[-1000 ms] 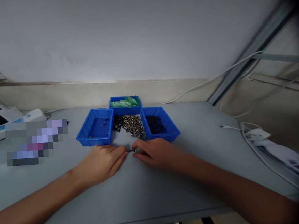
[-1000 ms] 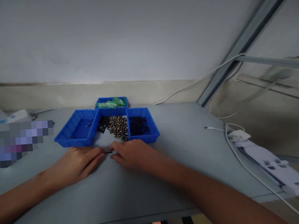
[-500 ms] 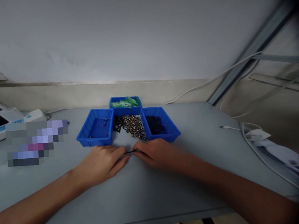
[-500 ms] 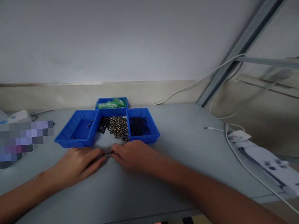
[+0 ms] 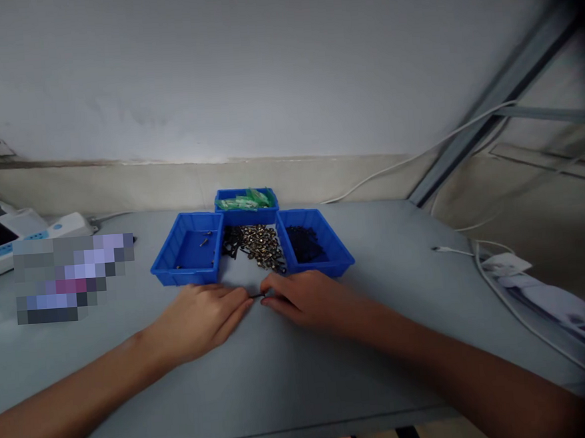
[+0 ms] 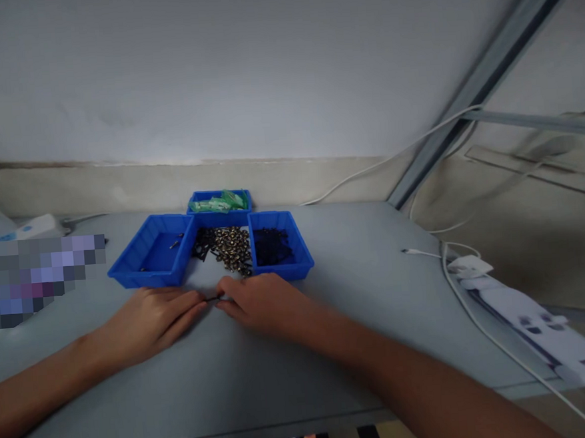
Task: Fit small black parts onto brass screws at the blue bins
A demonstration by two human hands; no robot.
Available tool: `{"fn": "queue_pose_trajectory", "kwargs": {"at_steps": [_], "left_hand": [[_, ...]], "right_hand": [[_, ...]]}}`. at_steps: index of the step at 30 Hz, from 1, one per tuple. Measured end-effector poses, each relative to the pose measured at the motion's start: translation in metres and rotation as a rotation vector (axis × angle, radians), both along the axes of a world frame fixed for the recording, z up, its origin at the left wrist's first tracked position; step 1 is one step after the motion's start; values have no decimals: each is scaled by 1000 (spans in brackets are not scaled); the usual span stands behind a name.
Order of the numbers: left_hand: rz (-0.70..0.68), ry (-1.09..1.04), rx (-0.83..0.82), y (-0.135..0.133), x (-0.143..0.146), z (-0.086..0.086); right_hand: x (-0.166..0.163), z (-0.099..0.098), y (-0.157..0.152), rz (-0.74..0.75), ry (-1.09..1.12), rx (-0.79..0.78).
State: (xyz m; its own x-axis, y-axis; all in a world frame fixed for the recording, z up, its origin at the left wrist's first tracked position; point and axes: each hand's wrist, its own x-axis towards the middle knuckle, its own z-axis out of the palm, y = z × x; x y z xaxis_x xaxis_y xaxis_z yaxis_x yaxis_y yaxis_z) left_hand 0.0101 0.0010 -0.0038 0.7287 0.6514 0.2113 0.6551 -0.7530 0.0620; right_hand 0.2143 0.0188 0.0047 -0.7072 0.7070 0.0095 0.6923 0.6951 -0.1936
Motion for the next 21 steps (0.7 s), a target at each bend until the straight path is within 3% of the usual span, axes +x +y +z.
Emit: {"fn": "queue_pose_trajectory", "kwargs": {"at_steps": [9, 21], "left_hand": [[-7, -49, -21, -1, 0, -1], [-138, -135, 53, 0, -3, -2]], "right_hand": [[-2, -1, -1, 70, -37, 82], [-3, -5, -2, 144, -47, 140]]}}
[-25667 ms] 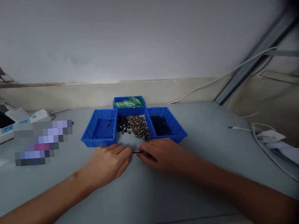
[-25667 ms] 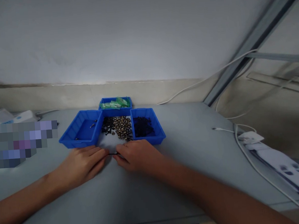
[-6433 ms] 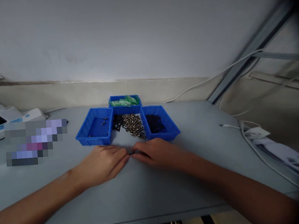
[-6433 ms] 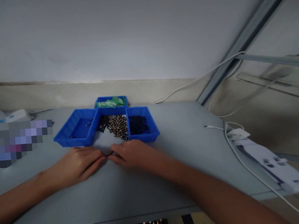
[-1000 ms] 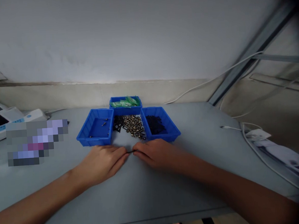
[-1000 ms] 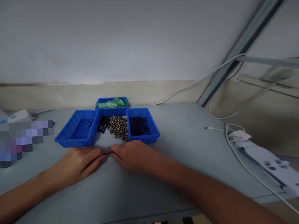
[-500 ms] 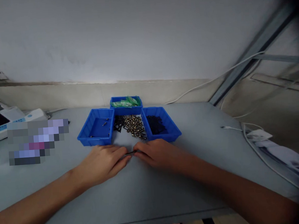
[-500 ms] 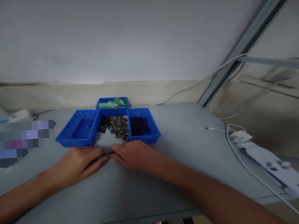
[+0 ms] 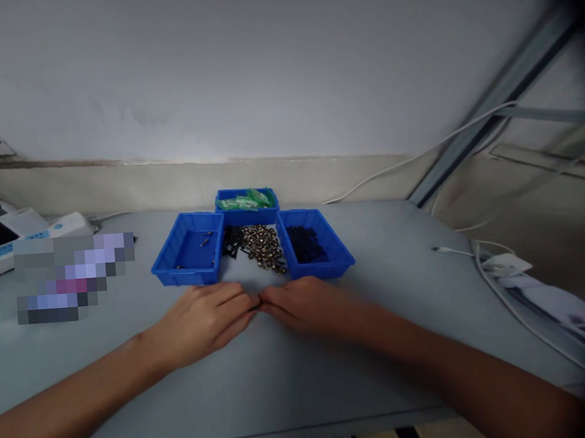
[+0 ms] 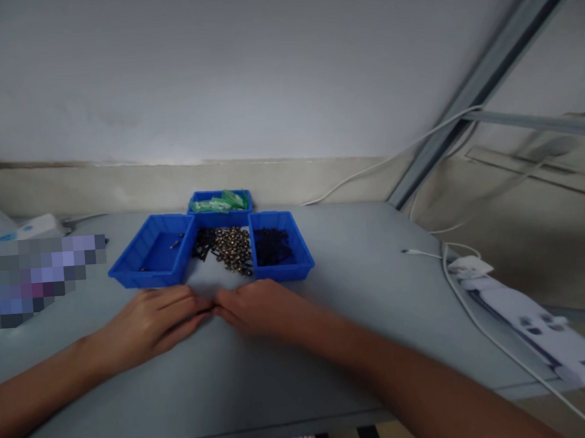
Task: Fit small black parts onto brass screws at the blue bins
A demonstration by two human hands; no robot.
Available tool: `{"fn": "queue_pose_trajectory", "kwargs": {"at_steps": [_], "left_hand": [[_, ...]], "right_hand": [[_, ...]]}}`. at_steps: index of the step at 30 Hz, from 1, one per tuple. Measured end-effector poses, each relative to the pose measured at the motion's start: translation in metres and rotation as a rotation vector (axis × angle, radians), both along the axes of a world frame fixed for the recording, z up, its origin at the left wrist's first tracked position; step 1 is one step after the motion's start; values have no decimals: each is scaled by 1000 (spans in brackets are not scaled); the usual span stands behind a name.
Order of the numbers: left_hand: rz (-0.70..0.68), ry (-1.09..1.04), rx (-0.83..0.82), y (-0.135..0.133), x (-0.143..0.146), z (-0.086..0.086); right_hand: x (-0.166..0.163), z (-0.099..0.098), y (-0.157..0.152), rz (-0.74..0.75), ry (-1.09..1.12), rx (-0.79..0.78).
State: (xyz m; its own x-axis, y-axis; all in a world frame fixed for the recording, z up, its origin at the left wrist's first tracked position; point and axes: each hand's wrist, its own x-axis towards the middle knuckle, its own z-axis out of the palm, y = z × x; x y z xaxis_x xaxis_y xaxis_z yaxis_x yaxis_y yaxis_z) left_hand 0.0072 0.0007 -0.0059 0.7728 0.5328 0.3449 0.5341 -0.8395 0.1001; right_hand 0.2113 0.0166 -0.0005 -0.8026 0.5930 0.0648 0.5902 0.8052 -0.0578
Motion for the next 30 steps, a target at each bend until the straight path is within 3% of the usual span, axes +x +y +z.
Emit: {"fn": "queue_pose_trajectory", "kwargs": {"at_steps": [8, 16, 30], "left_hand": [[-74, -23, -5, -2, -1, 1], [-35, -17, -83, -3, 1, 1], [20, 40, -47, 0, 0, -4]], "right_hand": [[-1, 5, 0, 23, 13, -51], [2, 9, -1, 25, 47, -183], [1, 8, -1, 0, 43, -84]]}}
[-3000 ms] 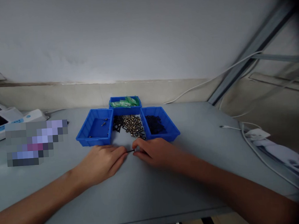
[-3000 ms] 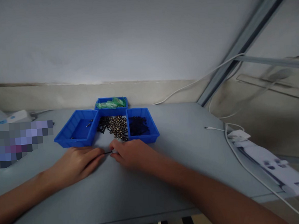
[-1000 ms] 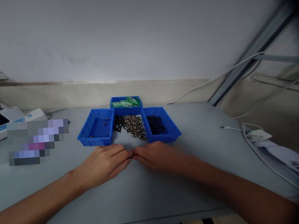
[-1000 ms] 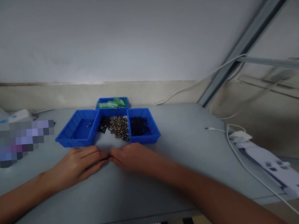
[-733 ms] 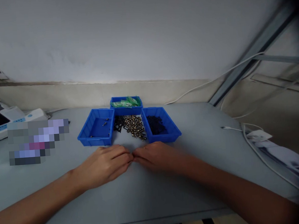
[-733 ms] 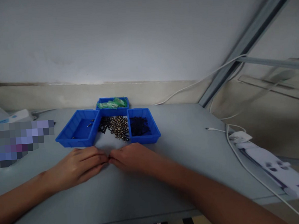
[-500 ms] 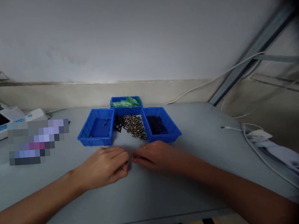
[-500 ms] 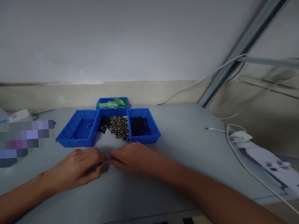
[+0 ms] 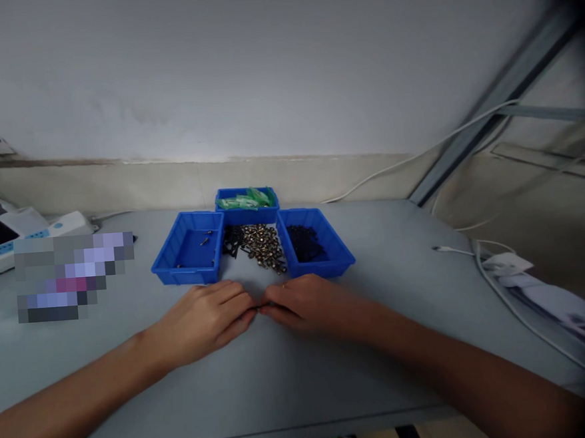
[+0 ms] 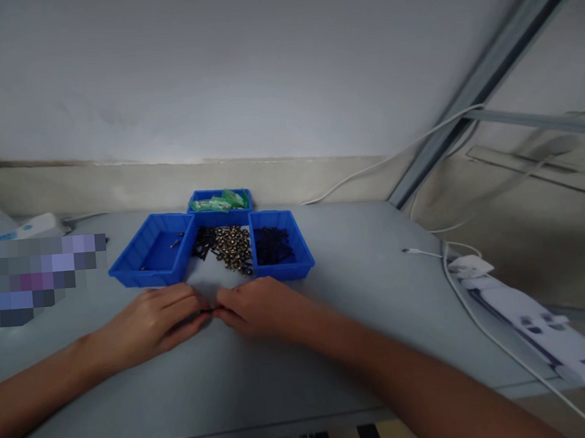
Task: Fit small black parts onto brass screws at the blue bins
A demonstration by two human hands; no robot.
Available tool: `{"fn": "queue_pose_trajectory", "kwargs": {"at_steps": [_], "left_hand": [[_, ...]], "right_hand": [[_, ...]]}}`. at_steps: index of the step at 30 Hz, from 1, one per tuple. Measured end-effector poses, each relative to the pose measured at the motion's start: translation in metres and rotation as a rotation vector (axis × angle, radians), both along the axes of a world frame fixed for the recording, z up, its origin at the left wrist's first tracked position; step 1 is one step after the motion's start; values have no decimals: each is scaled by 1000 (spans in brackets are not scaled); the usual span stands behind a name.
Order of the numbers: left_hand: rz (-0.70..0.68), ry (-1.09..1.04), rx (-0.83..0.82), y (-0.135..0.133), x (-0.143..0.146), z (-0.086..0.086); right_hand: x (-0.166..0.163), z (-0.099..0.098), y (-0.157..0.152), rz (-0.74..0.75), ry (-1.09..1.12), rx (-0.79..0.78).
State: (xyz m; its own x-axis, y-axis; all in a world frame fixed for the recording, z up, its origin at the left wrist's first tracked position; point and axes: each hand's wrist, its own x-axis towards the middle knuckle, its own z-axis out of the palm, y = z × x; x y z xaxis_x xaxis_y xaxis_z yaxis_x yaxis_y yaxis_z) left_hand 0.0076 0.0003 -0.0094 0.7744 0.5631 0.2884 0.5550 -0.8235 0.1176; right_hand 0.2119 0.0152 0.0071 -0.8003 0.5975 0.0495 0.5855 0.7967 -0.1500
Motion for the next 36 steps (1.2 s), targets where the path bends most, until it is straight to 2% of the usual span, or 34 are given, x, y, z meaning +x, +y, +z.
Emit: {"fn": "queue_pose_trajectory", "kwargs": {"at_steps": [5, 13, 25, 32, 36], "left_hand": [[72, 22, -49, 1, 1, 0], [91, 22, -24, 2, 1, 1], [-72, -73, 27, -1, 3, 6], [-42, -42, 16, -1, 3, 4], [39, 12, 19, 0, 3, 2]], "right_hand": [[2, 1, 0, -26, 13, -31], [3, -2, 3, -37, 42, -58], [2, -1, 1, -1, 33, -62], [3, -3, 1, 2, 26, -45], [3, -1, 2, -29, 32, -48]]}}
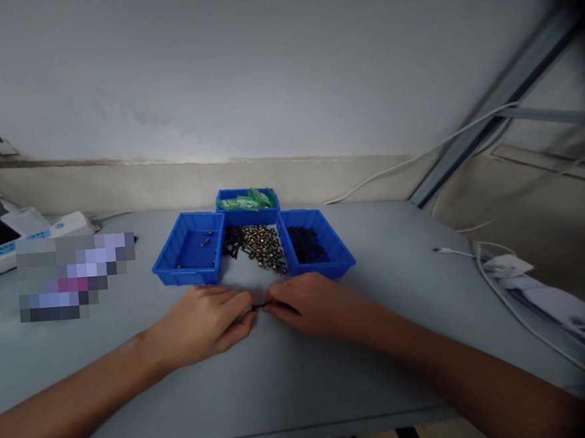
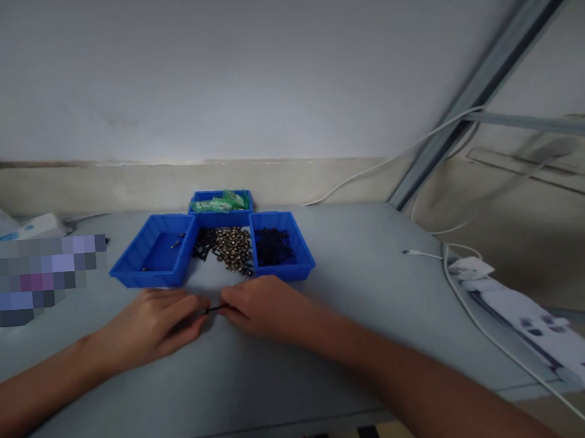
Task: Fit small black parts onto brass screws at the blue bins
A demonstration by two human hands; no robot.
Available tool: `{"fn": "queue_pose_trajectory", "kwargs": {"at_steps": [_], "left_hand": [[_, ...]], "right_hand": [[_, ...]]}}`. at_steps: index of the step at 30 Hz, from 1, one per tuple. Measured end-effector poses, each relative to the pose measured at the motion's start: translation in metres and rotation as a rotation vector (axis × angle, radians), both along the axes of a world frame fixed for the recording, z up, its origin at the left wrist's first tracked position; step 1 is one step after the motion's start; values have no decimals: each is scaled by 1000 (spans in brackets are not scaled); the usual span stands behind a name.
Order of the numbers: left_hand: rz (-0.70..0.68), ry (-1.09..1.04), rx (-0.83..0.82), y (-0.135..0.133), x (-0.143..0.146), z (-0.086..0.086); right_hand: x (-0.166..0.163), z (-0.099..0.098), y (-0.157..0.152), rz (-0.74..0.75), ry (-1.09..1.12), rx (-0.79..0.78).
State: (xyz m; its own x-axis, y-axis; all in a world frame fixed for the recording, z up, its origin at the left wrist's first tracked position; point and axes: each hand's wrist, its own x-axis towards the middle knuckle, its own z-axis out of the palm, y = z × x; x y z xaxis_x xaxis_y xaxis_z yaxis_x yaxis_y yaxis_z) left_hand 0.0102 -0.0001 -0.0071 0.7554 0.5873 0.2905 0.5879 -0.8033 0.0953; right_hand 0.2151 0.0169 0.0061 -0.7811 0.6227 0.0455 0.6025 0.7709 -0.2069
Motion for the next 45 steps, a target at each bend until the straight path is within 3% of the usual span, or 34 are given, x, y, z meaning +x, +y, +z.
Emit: {"fn": "queue_pose_trajectory", "kwargs": {"at_steps": [4, 16, 28, 35, 45], "left_hand": [[57, 61, -10, 1, 0, -1], [-17, 59, -115, -1, 3, -2], [96, -9, -18, -2, 3, 1], [9, -142, 20, -1, 0, -2], [-108, -131, 35, -2, 0, -3]], "right_hand": [[0, 1, 0, 0, 10, 17], [-1, -5, -2, 104, 78, 75], [0, 0, -2, 44, 51, 41], [-2, -1, -2, 57, 28, 42], [-3, -10, -1, 69, -12, 60]]}}
